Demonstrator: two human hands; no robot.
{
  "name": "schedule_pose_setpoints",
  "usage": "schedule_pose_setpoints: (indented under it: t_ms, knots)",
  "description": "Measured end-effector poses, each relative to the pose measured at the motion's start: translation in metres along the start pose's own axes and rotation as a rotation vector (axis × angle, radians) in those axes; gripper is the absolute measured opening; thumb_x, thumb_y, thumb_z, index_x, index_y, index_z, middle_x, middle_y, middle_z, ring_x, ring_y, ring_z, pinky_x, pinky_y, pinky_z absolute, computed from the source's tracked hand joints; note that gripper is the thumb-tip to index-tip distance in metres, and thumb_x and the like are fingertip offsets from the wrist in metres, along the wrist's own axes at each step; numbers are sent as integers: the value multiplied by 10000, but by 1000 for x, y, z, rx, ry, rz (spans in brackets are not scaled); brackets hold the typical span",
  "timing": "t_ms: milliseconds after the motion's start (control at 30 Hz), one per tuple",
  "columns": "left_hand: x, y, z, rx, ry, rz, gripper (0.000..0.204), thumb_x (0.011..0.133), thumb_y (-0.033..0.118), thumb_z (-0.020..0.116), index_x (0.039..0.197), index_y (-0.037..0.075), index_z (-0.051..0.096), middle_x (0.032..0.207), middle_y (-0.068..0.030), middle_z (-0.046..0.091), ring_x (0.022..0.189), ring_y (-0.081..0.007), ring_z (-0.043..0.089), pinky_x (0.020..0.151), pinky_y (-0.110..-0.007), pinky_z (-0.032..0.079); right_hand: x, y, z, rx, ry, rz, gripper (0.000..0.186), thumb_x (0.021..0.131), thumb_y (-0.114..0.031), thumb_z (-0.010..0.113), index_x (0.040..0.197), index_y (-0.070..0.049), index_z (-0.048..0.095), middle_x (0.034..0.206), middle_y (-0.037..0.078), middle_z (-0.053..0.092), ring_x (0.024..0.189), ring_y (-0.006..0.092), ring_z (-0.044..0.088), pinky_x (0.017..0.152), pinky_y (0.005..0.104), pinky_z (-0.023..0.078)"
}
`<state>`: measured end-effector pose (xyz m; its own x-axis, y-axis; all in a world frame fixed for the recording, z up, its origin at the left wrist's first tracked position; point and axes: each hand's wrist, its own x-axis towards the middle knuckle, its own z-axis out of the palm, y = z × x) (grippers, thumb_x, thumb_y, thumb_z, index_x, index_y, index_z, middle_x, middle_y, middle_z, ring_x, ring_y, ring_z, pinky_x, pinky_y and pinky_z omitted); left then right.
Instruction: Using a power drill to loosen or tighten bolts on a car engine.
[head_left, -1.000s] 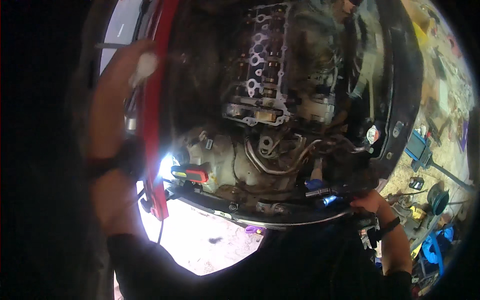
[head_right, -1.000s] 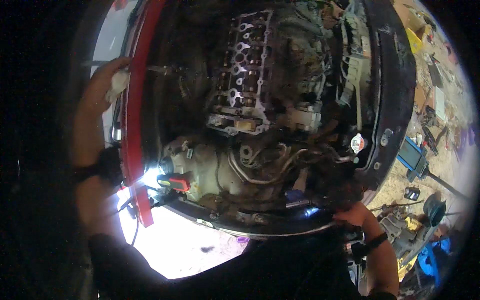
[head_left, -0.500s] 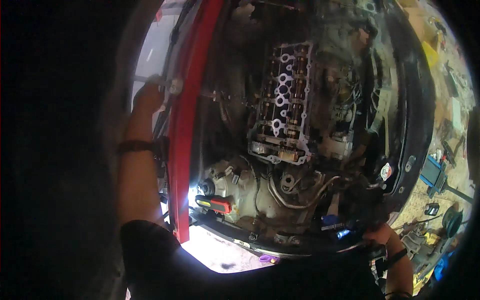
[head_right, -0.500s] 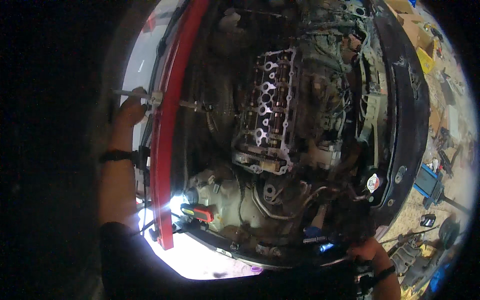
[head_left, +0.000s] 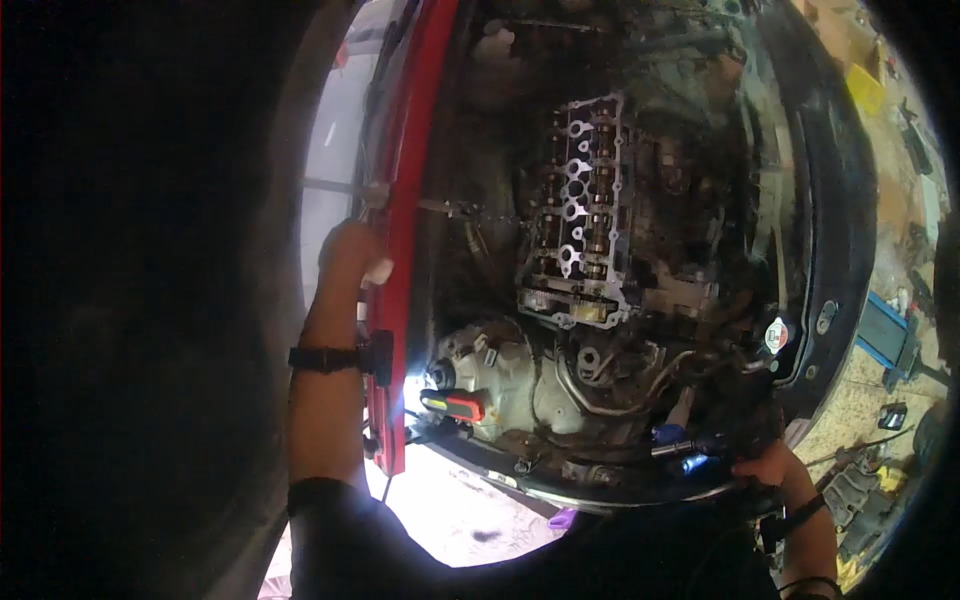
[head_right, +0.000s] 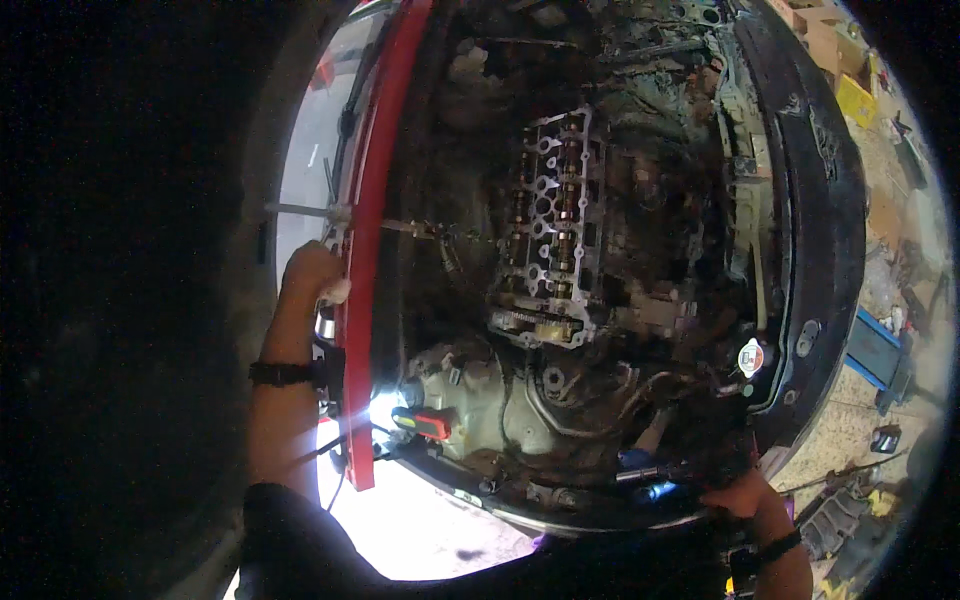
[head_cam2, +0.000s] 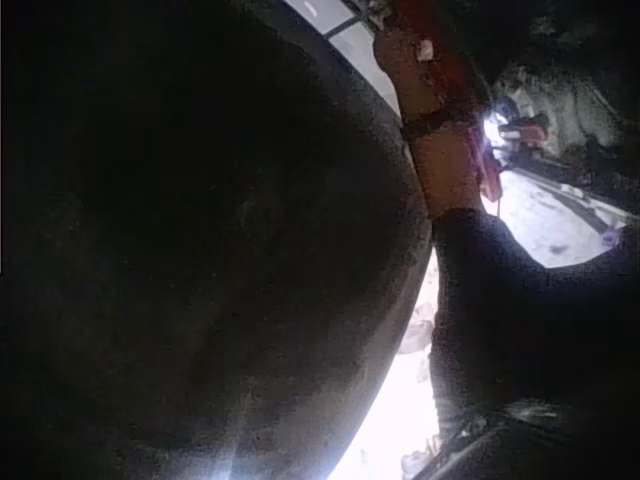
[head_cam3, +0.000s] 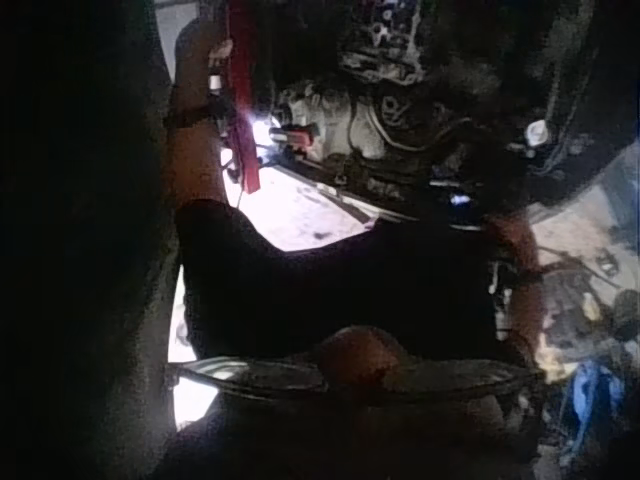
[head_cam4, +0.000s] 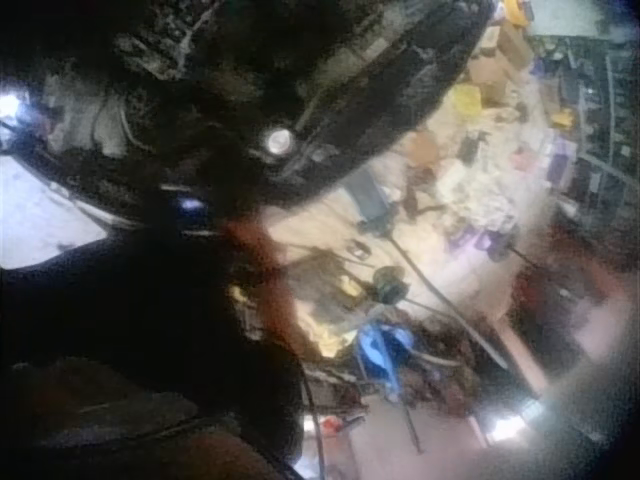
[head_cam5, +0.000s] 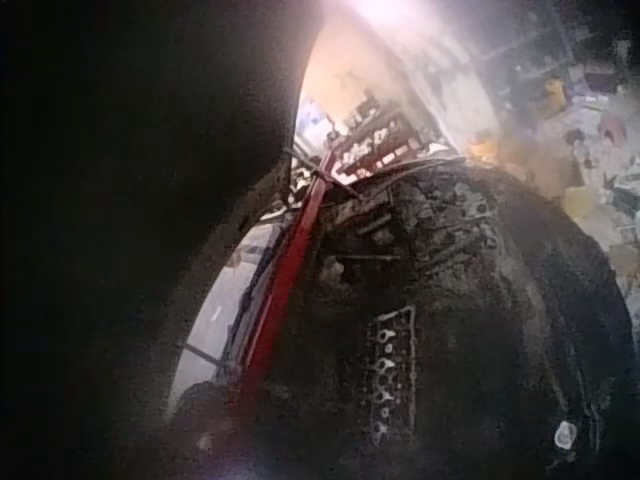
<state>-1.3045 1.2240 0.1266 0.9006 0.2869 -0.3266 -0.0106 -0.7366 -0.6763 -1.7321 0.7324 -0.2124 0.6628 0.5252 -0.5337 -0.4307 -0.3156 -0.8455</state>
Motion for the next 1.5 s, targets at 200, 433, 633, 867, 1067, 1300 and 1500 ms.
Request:
schedule_pose_setpoints:
  t_ms: [200,433,633,867,1067,1300,1500]
  knots:
    - [-14,-9,-44,-1345,150,660,397,857,327,683,1096,11,700,1004,-134,720,910,-289,694,826,-393,545,-3,1,4,74,74,17,421,707,-132,829,1097,-69,684,996,86,711,894,208,662,800,383,552]
    - [11,-122,4,-340,393,-51,338,916,213,584,1182,26,676,1176,-176,670,1079,-362,638,946,-450,504,1,-11,-1,-104,-27,56,451,774,-292,785,1165,-96,675,1054,126,712,1019,265,675,928,428,520]
    - [110,-95,42,78,885,198,481,905,188,611,1380,176,537,1422,-130,540,1126,-400,627,964,-482,518,1,32,4,-218,59,-289,419,793,-304,776,1139,-83,692,1072,113,720,980,260,691,891,410,544]
    - [107,-60,5,-14,674,244,534,874,117,620,1387,228,523,1499,-70,474,1087,-365,657,922,-443,555,-4,52,6,194,-187,378,423,780,-234,809,1152,-64,701,1030,90,733,858,213,706,762,369,585]
    - [96,-41,38,-92,679,-8,395,885,190,623,1271,114,595,1376,-138,537,1011,-341,678,844,-463,566,-10,-26,-2,278,25,269,492,737,-123,809,1210,-73,685,1111,88,721,987,208,671,897,380,550]
    - [37,-55,65,-282,481,-59,359,893,353,615,960,6,677,939,-268,683,916,-425,674,801,-509,539,-1,-25,-1,349,-56,125,603,700,-148,828,1273,-79,652,1220,101,691,1126,251,630,1013,398,486]
    - [45,-41,67,-1138,-49,-63,296,895,297,625,894,11,702,841,-140,693,750,-306,676,672,-423,542,-1,-17,3,207,-16,32,571,712,-182,835,1248,-88,665,1212,108,692,1139,266,630,1021,409,479]
